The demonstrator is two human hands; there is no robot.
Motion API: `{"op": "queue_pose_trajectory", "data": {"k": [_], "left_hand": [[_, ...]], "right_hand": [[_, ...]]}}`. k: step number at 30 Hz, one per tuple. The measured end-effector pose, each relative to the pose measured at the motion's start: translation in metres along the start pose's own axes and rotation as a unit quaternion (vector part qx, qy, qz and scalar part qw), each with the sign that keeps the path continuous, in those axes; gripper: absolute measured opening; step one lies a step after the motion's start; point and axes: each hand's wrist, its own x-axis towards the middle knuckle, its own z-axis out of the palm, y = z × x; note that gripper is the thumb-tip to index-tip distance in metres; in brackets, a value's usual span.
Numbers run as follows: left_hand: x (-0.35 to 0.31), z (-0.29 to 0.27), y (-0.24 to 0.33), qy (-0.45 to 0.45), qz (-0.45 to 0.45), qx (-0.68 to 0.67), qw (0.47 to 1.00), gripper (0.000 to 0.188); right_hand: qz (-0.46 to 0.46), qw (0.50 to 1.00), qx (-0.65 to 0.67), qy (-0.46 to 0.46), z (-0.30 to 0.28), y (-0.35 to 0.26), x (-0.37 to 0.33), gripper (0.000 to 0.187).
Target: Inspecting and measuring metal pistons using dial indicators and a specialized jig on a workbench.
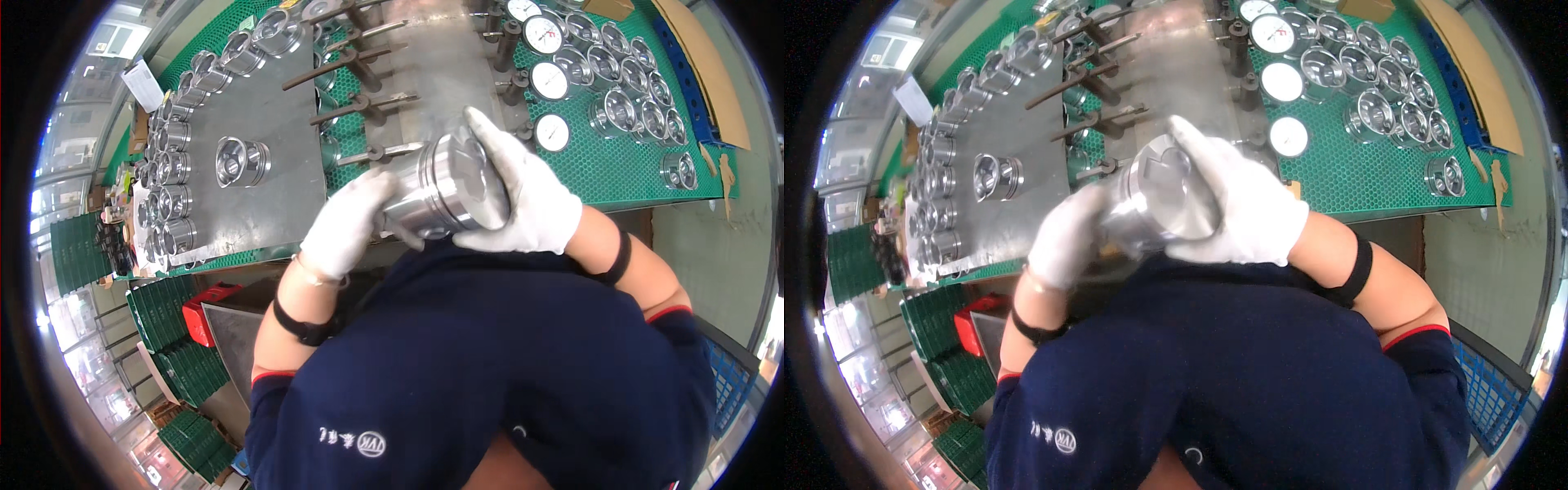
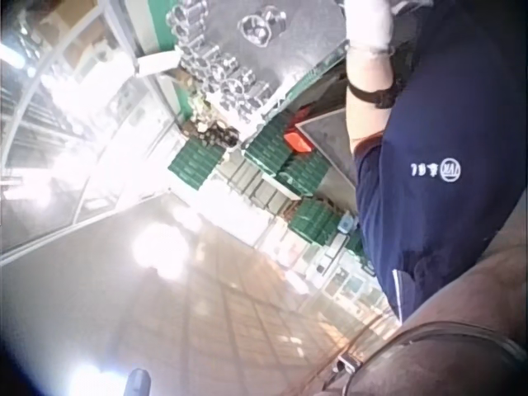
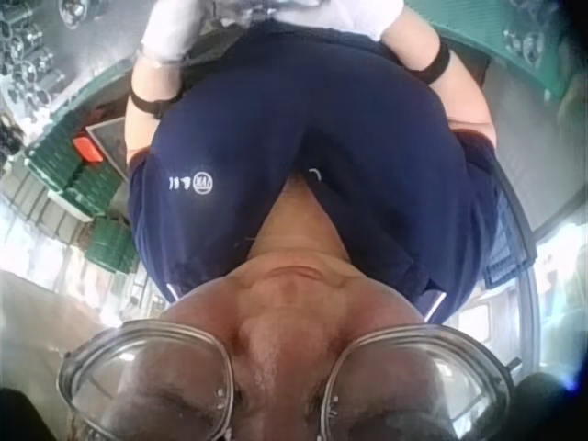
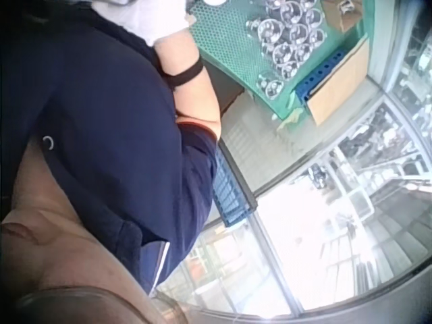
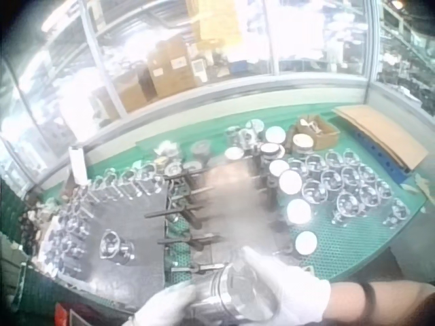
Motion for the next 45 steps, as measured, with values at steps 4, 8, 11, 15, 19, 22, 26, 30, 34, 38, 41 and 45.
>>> {"op": "queue_pose_trajectory", "data": {"k": [4, 8, 11, 15, 19, 22, 26, 30, 34, 38, 41, 45], "left_hand": [[0.027, 0.019, -0.012, 0.07, 0.239, 0.413, 0.876, 0.052], [0.046, 0.03, -0.016, 0.04, 0.397, 0.523, 0.754, 0.083], [0.062, 0.027, -0.027, 0.057, 0.425, 0.531, 0.731, 0.094], [0.076, 0.028, -0.027, 0.073, 0.423, 0.512, 0.744, 0.088], [0.088, 0.033, -0.022, 0.071, 0.435, 0.477, 0.76, 0.09], [0.095, 0.031, -0.018, 0.062, 0.433, 0.463, 0.771, 0.091], [0.1, 0.03, -0.019, 0.063, 0.442, 0.463, 0.766, 0.092], [0.098, 0.03, -0.018, 0.068, 0.441, 0.469, 0.762, 0.09], [0.1, 0.032, -0.02, 0.077, 0.425, 0.462, 0.774, 0.092], [0.1, 0.033, -0.02, 0.082, 0.442, 0.468, 0.761, 0.091], [0.098, 0.031, -0.016, 0.072, 0.443, 0.462, 0.765, 0.081], [0.064, 0.033, -0.01, -0.04, 0.312, 0.296, 0.902, 0.041]], "right_hand": [[0.022, 0.992, -0.121, -0.018, -0.004, 0.016, -0.002, 0.102], [0.028, 0.988, -0.15, -0.009, 0.002, 0.023, -0.003, 0.092], [0.046, 0.987, -0.15, 0.014, 0.004, 0.024, -0.012, 0.09], [0.371, 0.927, -0.017, -0.052, -0.002, 0.021, -0.026, 0.084], [0.499, 0.826, 0.254, -0.068, -0.001, 0.018, -0.033, 0.086], [0.497, 0.825, 0.263, -0.052, 0.007, 0.021, -0.033, 0.088], [0.495, 0.82, 0.285, -0.049, 0.009, 0.025, -0.035, 0.088], [0.493, 0.819, 0.291, -0.039, 0.009, 0.023, -0.033, 0.088], [0.486, 0.825, 0.284, -0.041, 0.008, 0.023, -0.032, 0.088], [0.489, 0.821, 0.293, -0.038, 0.005, 0.022, -0.031, 0.091], [0.479, 0.844, 0.221, -0.1, -0.006, 0.015, -0.025, 0.092], [0.269, 0.958, -0.099, 0.034, -0.012, -0.003, -0.037, 0.074]]}}
